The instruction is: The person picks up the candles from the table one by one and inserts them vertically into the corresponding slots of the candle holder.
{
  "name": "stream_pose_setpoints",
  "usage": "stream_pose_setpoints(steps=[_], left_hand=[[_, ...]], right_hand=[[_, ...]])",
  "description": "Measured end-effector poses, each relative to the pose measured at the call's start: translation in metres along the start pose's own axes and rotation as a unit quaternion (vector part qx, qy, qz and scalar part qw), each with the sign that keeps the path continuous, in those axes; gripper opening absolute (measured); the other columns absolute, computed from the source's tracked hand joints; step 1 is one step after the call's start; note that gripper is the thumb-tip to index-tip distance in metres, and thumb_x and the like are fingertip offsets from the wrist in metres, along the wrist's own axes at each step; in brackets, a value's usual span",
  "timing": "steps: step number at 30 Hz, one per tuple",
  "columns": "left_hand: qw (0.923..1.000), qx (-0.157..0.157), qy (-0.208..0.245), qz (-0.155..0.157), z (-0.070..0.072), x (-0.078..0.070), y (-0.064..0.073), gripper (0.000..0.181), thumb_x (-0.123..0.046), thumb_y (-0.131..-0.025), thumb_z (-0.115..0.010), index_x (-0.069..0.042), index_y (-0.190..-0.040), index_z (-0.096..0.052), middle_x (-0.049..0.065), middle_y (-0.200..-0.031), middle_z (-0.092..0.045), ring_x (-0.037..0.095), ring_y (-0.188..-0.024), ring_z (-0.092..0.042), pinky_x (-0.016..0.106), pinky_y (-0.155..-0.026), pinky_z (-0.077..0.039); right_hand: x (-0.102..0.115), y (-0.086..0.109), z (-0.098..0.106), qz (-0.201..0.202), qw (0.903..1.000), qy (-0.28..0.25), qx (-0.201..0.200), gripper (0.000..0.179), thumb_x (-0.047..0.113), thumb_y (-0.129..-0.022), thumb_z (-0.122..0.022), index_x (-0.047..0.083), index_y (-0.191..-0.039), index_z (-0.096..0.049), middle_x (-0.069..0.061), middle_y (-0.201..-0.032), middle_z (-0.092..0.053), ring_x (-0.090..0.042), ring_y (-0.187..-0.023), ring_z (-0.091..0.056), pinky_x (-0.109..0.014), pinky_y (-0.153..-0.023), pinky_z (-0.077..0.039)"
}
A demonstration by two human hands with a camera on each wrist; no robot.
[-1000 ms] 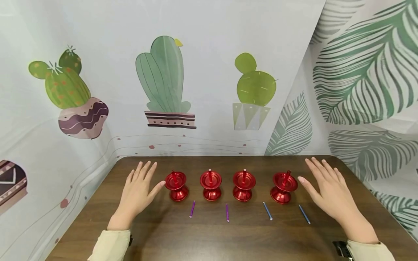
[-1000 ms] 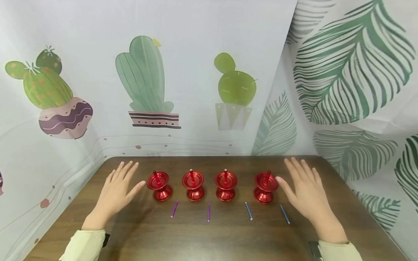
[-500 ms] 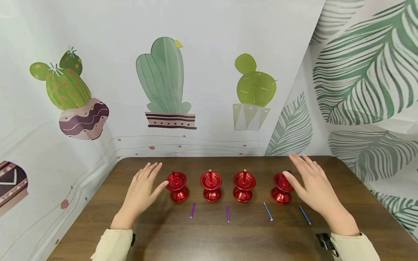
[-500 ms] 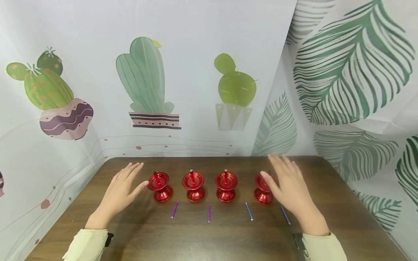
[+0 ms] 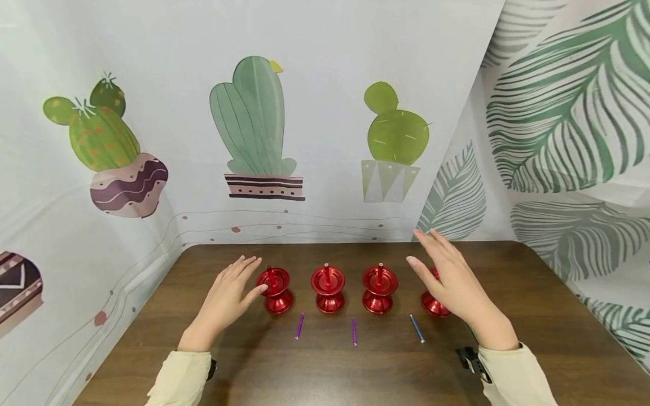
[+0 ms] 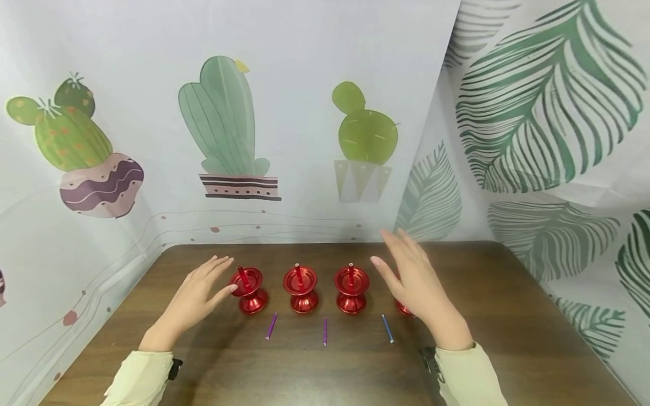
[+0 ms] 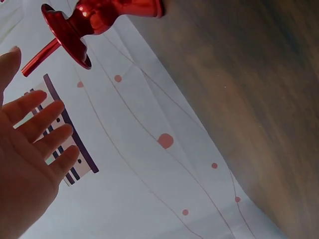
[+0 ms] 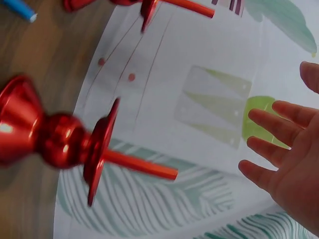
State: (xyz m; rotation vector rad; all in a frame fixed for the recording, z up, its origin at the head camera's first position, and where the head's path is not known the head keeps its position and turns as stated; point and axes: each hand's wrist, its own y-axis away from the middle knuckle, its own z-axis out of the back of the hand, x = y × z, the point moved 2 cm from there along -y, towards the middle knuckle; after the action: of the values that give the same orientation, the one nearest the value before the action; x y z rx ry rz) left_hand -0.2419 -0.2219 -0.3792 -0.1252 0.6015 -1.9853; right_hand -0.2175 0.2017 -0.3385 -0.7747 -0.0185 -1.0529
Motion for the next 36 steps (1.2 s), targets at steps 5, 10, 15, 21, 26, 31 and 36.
stream_pose_setpoints(steps=[5,10,15,21,26,31,36], left_hand=[[0.9996,0.019,0.018,-0.009,-0.004,0.002,0.001,0.059,-0.028,-0.086,-0.072,0.0,-0.134,-0.053,0.019,-0.134,-0.054,0.041,-0.13,-0.042,0.06,-0.103,-0.034],[0.9977,0.041,0.052,-0.015,-0.009,0.007,0.001,0.058,-0.026,-0.086,-0.072,0.0,-0.134,-0.053,0.019,-0.134,-0.055,0.042,-0.129,-0.043,0.062,-0.101,-0.034],[0.9946,0.064,0.082,-0.006,-0.017,0.014,0.003,0.058,-0.026,-0.087,-0.072,0.0,-0.135,-0.052,0.02,-0.134,-0.054,0.043,-0.13,-0.042,0.064,-0.101,-0.033],[0.9904,0.082,0.111,-0.004,-0.022,0.023,0.003,0.056,-0.028,-0.088,-0.07,0.001,-0.134,-0.053,0.02,-0.134,-0.054,0.043,-0.13,-0.042,0.065,-0.101,-0.032],[0.985,0.106,0.136,0.002,-0.025,0.028,0.001,0.058,-0.03,-0.09,-0.068,0.001,-0.135,-0.052,0.02,-0.136,-0.053,0.043,-0.13,-0.041,0.063,-0.102,-0.033],[0.9824,0.12,0.142,0.013,-0.026,0.029,0.0,0.06,-0.035,-0.09,-0.067,0.001,-0.136,-0.051,0.023,-0.137,-0.051,0.043,-0.13,-0.042,0.062,-0.102,-0.034],[0.9798,0.133,0.146,0.029,-0.025,0.027,-0.001,0.062,-0.035,-0.09,-0.067,0.001,-0.137,-0.049,0.024,-0.137,-0.05,0.044,-0.129,-0.042,0.061,-0.102,-0.035]], right_hand=[[0.012,-0.009,-0.008,0.011,0.9999,-0.008,0.003,0.057,0.03,-0.095,-0.059,0.007,-0.144,-0.042,-0.019,-0.142,-0.047,-0.04,-0.138,-0.029,-0.065,-0.106,-0.025],[0.026,-0.016,-0.016,0.023,0.9993,-0.023,0.018,0.057,0.03,-0.096,-0.058,0.009,-0.146,-0.04,-0.016,-0.144,-0.045,-0.039,-0.139,-0.028,-0.064,-0.107,-0.024],[0.04,-0.021,-0.023,0.022,0.9983,-0.04,0.035,0.059,0.037,-0.097,-0.056,0.014,-0.148,-0.038,-0.01,-0.147,-0.043,-0.034,-0.141,-0.026,-0.062,-0.108,-0.024],[0.053,-0.025,-0.032,0.034,0.9972,-0.054,0.039,0.058,0.034,-0.096,-0.058,0.013,-0.147,-0.039,-0.01,-0.148,-0.042,-0.031,-0.142,-0.025,-0.061,-0.108,-0.026],[0.063,-0.027,-0.039,0.036,0.9955,-0.069,0.054,0.06,0.039,-0.097,-0.055,0.014,-0.148,-0.038,-0.008,-0.15,-0.04,-0.031,-0.142,-0.025,-0.063,-0.107,-0.026],[0.073,-0.03,-0.045,0.046,0.9931,-0.089,0.061,0.058,0.04,-0.097,-0.053,0.014,-0.148,-0.039,-0.007,-0.15,-0.039,-0.028,-0.142,-0.026,-0.06,-0.109,-0.025],[0.085,-0.033,-0.055,0.07,0.9908,-0.102,0.055,0.056,0.035,-0.097,-0.056,0.012,-0.146,-0.041,-0.008,-0.148,-0.042,-0.029,-0.14,-0.031,-0.053,-0.111,-0.027]])
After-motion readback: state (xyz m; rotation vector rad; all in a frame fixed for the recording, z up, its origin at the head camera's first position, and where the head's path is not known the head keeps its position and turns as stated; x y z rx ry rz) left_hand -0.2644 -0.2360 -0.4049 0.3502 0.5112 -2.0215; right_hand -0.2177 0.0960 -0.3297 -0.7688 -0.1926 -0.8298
